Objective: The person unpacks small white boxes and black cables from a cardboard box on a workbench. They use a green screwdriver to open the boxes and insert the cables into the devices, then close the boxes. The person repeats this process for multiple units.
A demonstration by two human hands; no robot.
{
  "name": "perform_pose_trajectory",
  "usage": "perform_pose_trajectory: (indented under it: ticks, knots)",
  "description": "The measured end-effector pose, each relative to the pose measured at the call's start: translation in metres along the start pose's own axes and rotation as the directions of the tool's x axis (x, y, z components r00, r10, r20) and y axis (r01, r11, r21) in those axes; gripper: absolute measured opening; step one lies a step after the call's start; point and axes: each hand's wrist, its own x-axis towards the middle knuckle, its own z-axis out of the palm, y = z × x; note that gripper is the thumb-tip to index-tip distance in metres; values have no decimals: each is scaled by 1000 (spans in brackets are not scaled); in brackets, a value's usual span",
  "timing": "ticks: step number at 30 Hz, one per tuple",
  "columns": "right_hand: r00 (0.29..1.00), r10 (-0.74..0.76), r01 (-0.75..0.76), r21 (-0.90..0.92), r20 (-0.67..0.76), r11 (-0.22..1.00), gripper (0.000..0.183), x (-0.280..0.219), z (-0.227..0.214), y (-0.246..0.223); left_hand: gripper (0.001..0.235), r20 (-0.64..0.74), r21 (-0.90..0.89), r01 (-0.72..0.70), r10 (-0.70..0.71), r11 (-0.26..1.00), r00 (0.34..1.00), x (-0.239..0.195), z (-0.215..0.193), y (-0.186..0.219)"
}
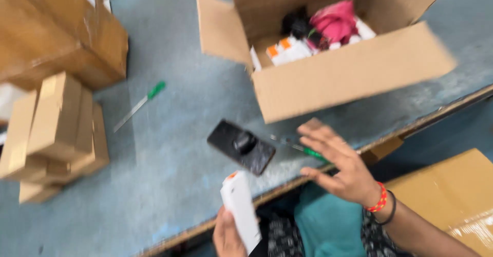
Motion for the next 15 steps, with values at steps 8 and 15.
perform_pose_trajectory:
  ticks: [8, 15]
  knots:
    - [790, 193, -592, 643, 581, 487, 73, -20, 49, -48, 64, 395, -127, 314, -243, 941, 886, -67, 56, 67]
    - [820, 242, -571, 718, 518, 397, 64, -48, 64, -44, 54, 440, -26, 331, -287, 943, 851, -77, 32, 69]
